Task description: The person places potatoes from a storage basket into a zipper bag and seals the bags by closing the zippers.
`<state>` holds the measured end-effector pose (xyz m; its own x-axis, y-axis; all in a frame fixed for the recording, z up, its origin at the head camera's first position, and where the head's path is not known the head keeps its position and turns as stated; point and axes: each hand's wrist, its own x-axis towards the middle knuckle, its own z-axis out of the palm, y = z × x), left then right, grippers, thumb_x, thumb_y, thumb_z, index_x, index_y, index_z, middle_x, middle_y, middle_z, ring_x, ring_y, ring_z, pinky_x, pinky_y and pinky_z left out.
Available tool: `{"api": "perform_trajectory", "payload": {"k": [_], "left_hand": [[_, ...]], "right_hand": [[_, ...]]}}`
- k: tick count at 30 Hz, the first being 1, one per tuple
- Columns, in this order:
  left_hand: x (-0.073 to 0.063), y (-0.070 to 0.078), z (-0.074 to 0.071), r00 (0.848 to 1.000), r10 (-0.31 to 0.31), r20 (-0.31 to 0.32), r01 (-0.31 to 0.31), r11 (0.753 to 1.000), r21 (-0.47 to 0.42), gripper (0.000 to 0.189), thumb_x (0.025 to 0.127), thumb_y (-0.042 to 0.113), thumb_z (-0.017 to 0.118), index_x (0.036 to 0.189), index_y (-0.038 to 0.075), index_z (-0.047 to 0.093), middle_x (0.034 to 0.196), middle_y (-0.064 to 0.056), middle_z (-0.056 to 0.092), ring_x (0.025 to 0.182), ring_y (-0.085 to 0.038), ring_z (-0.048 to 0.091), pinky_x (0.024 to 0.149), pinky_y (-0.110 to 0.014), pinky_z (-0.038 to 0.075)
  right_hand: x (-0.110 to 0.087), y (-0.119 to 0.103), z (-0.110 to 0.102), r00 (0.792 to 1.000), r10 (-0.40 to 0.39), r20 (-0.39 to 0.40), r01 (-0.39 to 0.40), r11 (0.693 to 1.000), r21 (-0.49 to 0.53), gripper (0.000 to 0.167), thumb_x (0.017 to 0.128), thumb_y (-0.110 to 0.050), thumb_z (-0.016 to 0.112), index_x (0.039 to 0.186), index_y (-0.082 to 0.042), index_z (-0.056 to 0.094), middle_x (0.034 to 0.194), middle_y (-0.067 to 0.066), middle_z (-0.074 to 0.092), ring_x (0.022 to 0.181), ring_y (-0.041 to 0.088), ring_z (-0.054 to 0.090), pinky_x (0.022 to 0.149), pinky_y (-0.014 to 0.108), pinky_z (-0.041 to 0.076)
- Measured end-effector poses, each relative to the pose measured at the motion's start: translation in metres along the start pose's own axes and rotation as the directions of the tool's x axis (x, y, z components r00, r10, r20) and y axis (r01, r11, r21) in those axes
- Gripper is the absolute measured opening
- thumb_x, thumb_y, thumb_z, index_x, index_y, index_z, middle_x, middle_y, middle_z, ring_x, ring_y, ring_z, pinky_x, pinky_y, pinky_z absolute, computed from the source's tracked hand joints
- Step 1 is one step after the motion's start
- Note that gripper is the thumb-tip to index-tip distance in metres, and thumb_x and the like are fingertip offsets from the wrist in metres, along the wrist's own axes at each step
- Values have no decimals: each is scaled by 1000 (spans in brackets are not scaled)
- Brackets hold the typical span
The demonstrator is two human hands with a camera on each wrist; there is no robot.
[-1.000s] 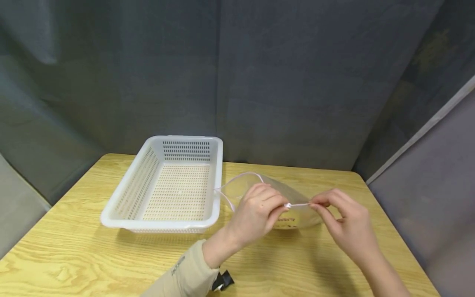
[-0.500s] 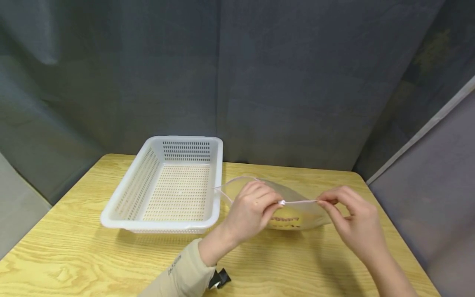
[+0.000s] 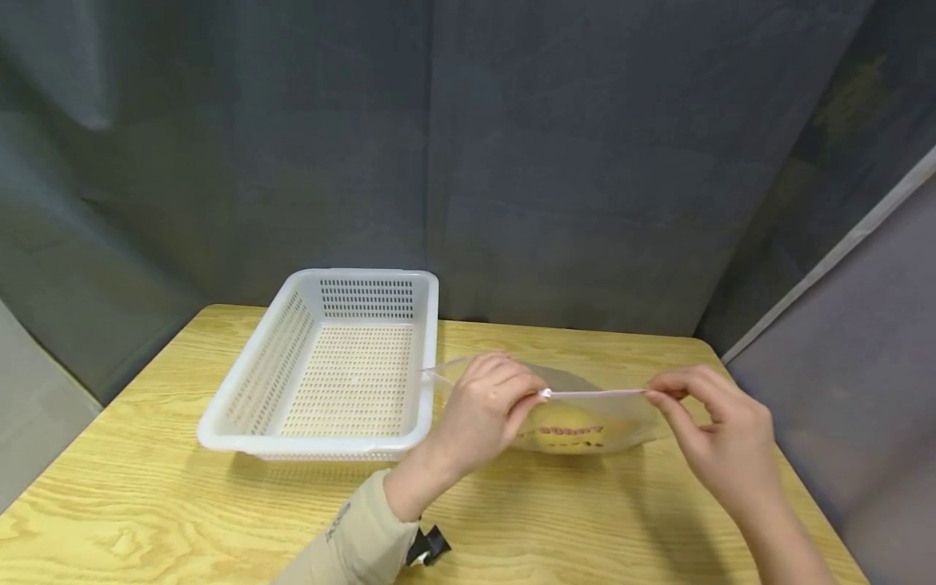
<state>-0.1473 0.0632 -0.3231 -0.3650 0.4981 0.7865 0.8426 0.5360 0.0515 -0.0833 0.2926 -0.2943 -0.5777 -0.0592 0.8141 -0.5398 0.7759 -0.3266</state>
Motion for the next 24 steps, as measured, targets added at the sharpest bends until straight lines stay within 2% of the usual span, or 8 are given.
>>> {"api": "perform_trajectory", "payload": {"k": [11, 16, 20, 24], "left_hand": [[1, -2, -4, 1000, 1, 11, 0, 1000, -20, 7, 84, 22, 63, 86, 18, 68, 88, 8, 67, 87, -5, 60, 99, -25, 36], [1, -1, -5, 1000, -11, 12, 12, 999, -39, 6, 85, 19, 62, 87, 15, 66, 87, 7, 66, 86, -6, 60, 101, -26, 36], [1, 1, -3, 1000, -8, -1, 8, 999, -34, 6, 86, 19, 61, 89, 14, 65, 87, 7, 66, 84, -6, 61, 99, -25, 37], [2, 1, -1, 999, -24, -27, 23, 999, -30, 7, 85, 19, 62, 90, 14, 65, 87, 7, 66, 83, -6, 61, 94, -22, 40]], "right_hand": [[-1, 0, -1, 1000, -4, -17, 4, 1000, 0, 16, 65, 8, 73, 74, -3, 66, 76, -8, 62, 82, -13, 51, 73, 1, 35], [-2, -3, 1, 1000, 12, -19, -12, 999, 32, 18, 66, 12, 71, 75, -2, 65, 77, -6, 60, 82, -10, 51, 74, 3, 36], [-6, -5, 4, 999, 35, -28, -31, 990, 136, 17, 68, 17, 67, 78, 3, 64, 79, 0, 59, 80, -4, 53, 75, 5, 40], [-10, -6, 8, 999, 48, -26, -40, 968, 248, 19, 69, 22, 63, 83, 9, 62, 82, 5, 61, 80, 1, 57, 74, 7, 44]]}}
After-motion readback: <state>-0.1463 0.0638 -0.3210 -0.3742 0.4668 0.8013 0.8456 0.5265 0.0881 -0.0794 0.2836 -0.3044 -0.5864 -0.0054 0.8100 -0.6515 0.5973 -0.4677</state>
